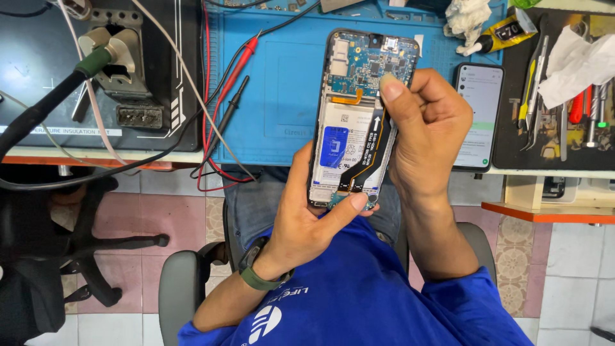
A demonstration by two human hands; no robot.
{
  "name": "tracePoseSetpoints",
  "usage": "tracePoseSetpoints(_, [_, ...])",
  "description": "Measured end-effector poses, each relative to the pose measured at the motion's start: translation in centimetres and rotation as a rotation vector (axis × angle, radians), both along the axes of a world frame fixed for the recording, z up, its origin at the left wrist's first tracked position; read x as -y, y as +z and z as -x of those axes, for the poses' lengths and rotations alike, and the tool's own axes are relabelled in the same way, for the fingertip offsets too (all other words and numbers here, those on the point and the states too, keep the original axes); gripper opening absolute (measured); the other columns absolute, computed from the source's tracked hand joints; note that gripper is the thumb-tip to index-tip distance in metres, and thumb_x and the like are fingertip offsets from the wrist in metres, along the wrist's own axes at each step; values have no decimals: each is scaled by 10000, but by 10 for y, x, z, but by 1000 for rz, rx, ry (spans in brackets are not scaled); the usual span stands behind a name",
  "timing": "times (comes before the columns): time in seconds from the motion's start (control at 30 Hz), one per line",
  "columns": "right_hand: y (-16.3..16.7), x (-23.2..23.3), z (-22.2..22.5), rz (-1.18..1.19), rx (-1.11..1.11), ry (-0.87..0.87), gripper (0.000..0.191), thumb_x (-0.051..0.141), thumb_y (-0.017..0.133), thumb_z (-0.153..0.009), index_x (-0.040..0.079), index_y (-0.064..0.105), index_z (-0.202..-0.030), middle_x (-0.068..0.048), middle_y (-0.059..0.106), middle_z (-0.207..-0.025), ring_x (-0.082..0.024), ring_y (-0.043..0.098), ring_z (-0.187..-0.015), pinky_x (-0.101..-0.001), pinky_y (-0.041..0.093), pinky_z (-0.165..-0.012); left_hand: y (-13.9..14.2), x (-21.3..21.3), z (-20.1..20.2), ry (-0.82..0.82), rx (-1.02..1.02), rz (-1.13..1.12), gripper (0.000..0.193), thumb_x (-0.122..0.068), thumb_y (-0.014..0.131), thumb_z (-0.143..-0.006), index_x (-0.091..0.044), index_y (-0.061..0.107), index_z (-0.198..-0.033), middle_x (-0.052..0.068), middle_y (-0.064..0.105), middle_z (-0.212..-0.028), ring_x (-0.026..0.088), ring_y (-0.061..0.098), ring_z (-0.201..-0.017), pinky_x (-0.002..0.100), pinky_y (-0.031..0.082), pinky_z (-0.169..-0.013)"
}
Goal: The person works on a disassembled smartphone on a blue mat, using a second phone to search for parts and then connecting a charging cable to test the device. The phone powers on and displays the Apple logo.
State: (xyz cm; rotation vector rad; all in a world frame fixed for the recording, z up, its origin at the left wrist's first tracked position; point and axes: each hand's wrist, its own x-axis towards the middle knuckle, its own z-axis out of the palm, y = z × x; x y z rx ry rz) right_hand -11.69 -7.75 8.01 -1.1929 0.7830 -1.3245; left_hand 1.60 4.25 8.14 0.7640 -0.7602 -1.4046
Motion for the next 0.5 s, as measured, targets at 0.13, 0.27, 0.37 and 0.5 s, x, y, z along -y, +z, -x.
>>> tracePoseSetpoints(0.13, [-2, 2, 2, -7, -19, 0, 155, 95, 732, -1087, -13, 657, -1006, -6, 658, -810, -8, 519, -685, -162, 390, -640, -4, 3, 0, -12, -84, -41, 671, 40, 629, -988, 8, 266, -1552, 162, 629, -1304, 221, 717, -1063, 413, 674, -863])
tracePoseSetpoints(0.27, [-4, 4, 2, 0, -26, -3, 154, 94, 729, -1090, -13, 657, -1004, -15, 661, -807, -7, 520, -683, -163, 382, -633, -8, 5, -2, 0, -71, -49, 690, 51, 630, -983, 20, 268, -1570, 172, 646, -1270, 234, 726, -1016, 411, 676, -819])
tracePoseSetpoints(0.37, [-5, 6, 2, -14, -16, 7, 147, 89, 727, -1086, -13, 663, -1000, -23, 672, -816, -14, 536, -687, -162, 399, -638, -9, 6, -1, -6, -82, -50, 698, 50, 631, -992, 19, 263, -1585, 186, 640, -1285, 240, 728, -1021, 413, 674, -821])
tracePoseSetpoints(0.5, [-6, 11, 2, -69, 14, 27, 134, 85, 716, -1068, -8, 671, -983, -39, 699, -887, -35, 574, -718, -182, 452, -673, -9, 5, 1, -50, -86, -20, 759, 37, 634, -1004, -24, 185, -1612, 164, 566, -1380, 221, 683, -1131, 430, 659, -919])
